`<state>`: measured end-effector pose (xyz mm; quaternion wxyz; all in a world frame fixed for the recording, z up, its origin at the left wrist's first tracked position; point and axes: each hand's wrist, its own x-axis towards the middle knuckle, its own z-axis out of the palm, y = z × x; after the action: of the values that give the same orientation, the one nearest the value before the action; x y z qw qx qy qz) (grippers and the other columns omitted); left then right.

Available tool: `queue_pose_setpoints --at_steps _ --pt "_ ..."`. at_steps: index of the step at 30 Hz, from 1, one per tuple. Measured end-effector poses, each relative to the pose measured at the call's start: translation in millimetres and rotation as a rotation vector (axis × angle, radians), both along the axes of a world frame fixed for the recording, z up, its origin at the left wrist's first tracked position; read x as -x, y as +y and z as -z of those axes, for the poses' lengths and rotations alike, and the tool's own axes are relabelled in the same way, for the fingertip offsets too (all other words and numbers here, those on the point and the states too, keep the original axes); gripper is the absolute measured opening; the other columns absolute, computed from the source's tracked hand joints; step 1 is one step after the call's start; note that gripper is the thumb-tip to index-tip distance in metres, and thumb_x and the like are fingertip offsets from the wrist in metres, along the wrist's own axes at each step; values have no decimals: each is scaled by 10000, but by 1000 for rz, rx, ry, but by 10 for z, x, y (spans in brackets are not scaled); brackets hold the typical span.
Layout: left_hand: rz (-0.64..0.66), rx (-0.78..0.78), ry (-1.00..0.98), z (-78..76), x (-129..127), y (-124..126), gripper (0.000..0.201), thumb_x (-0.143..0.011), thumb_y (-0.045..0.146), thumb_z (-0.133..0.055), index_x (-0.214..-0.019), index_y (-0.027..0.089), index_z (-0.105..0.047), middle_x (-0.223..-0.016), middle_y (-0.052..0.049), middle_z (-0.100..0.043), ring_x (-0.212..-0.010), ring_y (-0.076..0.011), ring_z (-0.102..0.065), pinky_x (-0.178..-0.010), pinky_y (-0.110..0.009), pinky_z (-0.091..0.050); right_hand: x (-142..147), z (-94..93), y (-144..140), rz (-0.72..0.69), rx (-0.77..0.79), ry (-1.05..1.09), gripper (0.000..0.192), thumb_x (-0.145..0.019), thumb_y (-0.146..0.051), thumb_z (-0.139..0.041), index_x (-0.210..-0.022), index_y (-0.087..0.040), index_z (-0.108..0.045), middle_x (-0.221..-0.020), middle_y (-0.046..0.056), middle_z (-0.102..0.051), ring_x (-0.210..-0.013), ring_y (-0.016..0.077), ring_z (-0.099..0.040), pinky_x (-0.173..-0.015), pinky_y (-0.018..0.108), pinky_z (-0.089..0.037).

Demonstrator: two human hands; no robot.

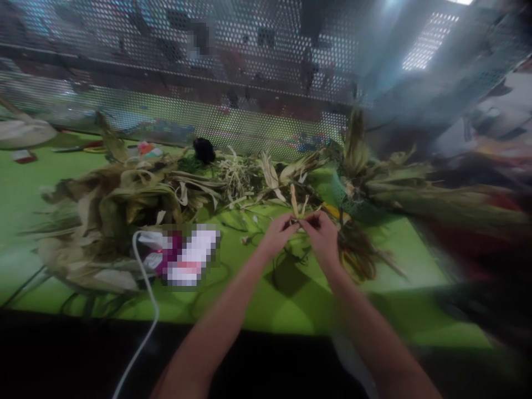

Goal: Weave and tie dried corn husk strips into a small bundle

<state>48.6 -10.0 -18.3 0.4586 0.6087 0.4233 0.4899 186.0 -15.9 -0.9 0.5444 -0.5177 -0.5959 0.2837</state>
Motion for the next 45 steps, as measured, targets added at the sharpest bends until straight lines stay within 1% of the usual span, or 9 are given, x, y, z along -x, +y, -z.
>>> queue_pose_setpoints --at_steps 6,14,18,23,28,31,37,41,45 --pt "18 60 -63 -19 -2 -21 195 -833 345 -608 -893 162 -576 -730 16 -521 -681 -124 -465 -642 -243 -379 -16 57 64 -71 86 169 253 -709 -316 -724 -914 -200 -629 -740 -10 -639 -675 152 -579 -647 287 -485" --pt "-3 -18 62 -34 -9 -20 164 -825 327 -613 -839 166 -590 -695 13 -519 -644 -126 -445 -609 -243 -354 -3 119 72 -47 95 288 202 -714 -361 -718 -787 -197 -626 -730 -10 -628 -690 151 -582 -684 301 -513" --pt "-23 -23 57 2 -15 -16 137 -839 300 -587 -828 164 -597 -706 7 -539 -656 -128 -456 -615 -245 -358 -2 114 60 -69 91 248 211 -744 -377 -705 -836 -203 -629 -738 -9 -623 -689 149 -577 -673 292 -508" --pt "-181 78 -99 10 13 -8 167 -842 306 -562 -750 168 -559 -683 24 -508 -663 -116 -442 -643 -241 -348 32 103 25 -37 2 133 209 -725 -326 -739 -809 -199 -596 -751 -11 -610 -702 140 -559 -684 275 -481" --pt "-202 116 -220 0 32 -5 212 -828 337 -570 -707 170 -518 -665 33 -465 -654 -106 -421 -639 -236 -333 92 154 41 -166 202 340 225 -723 -368 -725 -829 -188 -641 -759 13 -668 -684 159 -611 -666 300 -506" --pt "-175 135 -205 9 35 5 207 -823 336 -565 -707 171 -518 -664 31 -471 -648 -107 -417 -636 -241 -328 90 142 41 -143 209 395 229 -757 -376 -698 -883 -185 -686 -825 34 -713 -721 175 -642 -695 320 -518" --pt "-175 90 -66 51 41 27 178 -800 253 -529 -656 180 -455 -629 41 -412 -634 -108 -388 -612 -244 -302 13 57 5 -45 -37 48 143 -775 -325 -712 -823 -190 -722 -796 29 -715 -745 176 -640 -722 306 -506" --pt "-129 46 30 64 26 13 109 -795 207 -493 -691 181 -480 -658 31 -472 -659 -119 -435 -627 -248 -321 -51 39 19 -98 -248 -176 94 -812 -289 -696 -842 -207 -732 -837 40 -703 -794 183 -631 -735 311 -503" --pt "-62 -7 268 27 6 -8 114 -803 210 -488 -699 172 -515 -708 -4 -547 -683 -140 -475 -645 -269 -330 -88 26 41 -144 -288 -287 90 -846 -257 -663 -868 -225 -744 -857 44 -693 -828 188 -626 -766 323 -499"
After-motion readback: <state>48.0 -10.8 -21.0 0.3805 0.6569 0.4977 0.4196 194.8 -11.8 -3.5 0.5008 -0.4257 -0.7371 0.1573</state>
